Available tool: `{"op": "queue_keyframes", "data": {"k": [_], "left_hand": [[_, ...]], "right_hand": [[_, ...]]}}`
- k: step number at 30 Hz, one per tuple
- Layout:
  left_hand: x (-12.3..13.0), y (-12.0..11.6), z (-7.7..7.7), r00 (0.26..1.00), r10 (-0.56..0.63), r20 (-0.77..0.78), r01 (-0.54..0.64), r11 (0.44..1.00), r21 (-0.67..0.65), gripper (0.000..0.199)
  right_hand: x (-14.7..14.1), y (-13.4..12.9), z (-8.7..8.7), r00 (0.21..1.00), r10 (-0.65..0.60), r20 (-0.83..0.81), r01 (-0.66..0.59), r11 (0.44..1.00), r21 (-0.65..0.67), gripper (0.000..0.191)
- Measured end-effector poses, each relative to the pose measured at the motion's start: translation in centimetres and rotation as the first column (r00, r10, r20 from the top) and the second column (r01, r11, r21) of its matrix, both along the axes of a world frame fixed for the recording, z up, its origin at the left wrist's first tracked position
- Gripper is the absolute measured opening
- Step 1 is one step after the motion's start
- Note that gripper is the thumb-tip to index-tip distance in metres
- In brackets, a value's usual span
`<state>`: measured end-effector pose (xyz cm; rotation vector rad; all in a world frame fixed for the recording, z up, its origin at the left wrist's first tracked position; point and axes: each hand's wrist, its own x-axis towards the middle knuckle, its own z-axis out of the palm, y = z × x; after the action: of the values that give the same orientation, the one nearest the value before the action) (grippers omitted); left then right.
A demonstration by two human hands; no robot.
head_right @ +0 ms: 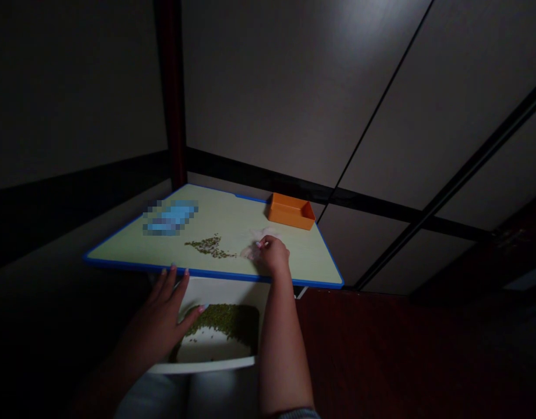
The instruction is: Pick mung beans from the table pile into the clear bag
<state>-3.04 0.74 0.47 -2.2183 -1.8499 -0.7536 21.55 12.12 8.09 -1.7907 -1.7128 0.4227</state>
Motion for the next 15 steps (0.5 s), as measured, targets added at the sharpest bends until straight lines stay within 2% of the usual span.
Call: {"op": "queue_keyframes", "data": {"k": [4,8,12,15], "left_hand": [[0.06,0.01,-0.14,1.0,0.008,0.01,-0.008,1.0,0.003,0.079],[0.08,0.14,-0.28,1.0,0.002,0.025,-0.002,1.0,0.005,0.079],[0.06,0.18,-0.19,1.0,0.0,0.027,0.0,1.0,-0.004,0.078],[0.1,0.12,0.01,1.0,0.007,0.031,-0.007,1.0,-0.014,0.079]], "right_hand": [[-0.06,-0.02,0.32,0.995,-0.095,0.027,0.096,0.995,-0.017,0.012],[-0.48,-0.23,0.75,0.986,-0.136,0.094,0.138,0.99,-0.022,0.012],[-0.56,-0.39,0.65,0.993,-0.107,0.059,0.11,0.992,-0.059,0.012],[-0.35,-0.41,0.5,0.999,-0.031,0.009,0.031,0.998,-0.054,0.014]]}}
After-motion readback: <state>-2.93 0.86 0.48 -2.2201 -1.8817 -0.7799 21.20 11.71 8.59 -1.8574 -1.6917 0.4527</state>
